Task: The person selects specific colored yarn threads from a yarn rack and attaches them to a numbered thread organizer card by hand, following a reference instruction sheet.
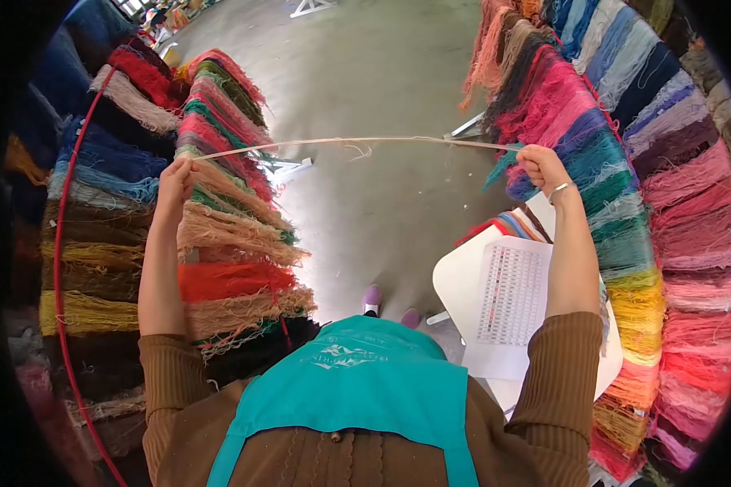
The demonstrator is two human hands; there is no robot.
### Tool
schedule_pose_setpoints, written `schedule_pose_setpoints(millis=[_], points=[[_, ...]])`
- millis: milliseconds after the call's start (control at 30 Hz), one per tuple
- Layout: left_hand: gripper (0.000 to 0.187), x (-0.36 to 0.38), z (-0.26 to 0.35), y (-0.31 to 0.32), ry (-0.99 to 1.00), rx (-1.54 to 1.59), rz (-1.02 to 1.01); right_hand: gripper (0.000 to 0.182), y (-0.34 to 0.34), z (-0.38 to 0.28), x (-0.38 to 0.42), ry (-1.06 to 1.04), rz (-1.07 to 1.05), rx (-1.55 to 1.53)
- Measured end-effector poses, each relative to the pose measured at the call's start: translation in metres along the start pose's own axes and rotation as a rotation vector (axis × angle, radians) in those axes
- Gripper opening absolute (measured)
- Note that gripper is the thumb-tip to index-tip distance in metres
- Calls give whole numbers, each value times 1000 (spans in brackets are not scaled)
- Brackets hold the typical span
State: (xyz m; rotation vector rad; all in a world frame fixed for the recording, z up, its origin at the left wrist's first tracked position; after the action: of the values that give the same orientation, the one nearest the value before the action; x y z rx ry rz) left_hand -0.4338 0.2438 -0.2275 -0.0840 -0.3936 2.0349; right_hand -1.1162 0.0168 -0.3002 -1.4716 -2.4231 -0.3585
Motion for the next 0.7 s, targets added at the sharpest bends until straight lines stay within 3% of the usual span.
schedule_pose_setpoints(millis=[33,100,167,200,233,267,300,333,367,400,433,467,533,567,600,667,700], points=[[27,1,-1,4,-4,-54,1,17,-3,0,-2,33,161,238],[29,4,-1,17,96,-294,-23,20,-37,20,-30,15,188,381],[26,13,3,33,205,-606,-66,28,-46,26,-38,-158,513,761],[26,16,2,41,569,-909,10,35,-47,26,-38,-186,577,976],[26,20,0,51,943,-1198,89,35,-46,28,-41,-180,572,974],[28,30,9,66,998,-1191,86,35,-40,25,-42,-326,635,1063],[28,39,21,82,652,-920,-117,36,-30,20,-42,-477,697,1151],[29,49,32,99,309,-634,-300,34,-3,9,-37,-435,611,1013],[29,59,42,118,182,-253,-468,31,29,5,-36,-461,461,747],[28,69,52,133,61,-84,-533,29,68,0,-32,-394,316,563],[28,78,64,148,-54,85,-597,30,107,1,-31,-555,203,552],[27,85,78,161,-111,95,-623,33,146,-7,-23,-492,79,618],[26,90,96,179,-41,-20,-681,41,233,-31,11,-497,-212,283],[26,93,106,186,-9,-61,-699,37,269,-33,20,-506,-305,119],[26,92,110,187,3,-65,-698,33,293,-35,25,-516,-401,-44],[26,87,120,185,67,-146,-569,20,308,-32,18,-242,-591,13],[26,72,112,175,91,-175,-472,20,307,-24,11,-299,-572,1]])
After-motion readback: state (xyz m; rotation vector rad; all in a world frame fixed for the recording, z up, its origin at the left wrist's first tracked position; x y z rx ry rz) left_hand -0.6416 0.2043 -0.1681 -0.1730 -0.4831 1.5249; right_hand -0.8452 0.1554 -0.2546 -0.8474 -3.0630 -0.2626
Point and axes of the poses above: each hand's wrist, its own x-axis away from the middle knuckle, its own y-axis out of the palm, z = x × y, the point moved 1 cm from there along -x, towards the middle knuckle, and after that the axes turned 4 degrees about -z, right-handed, at the moved point
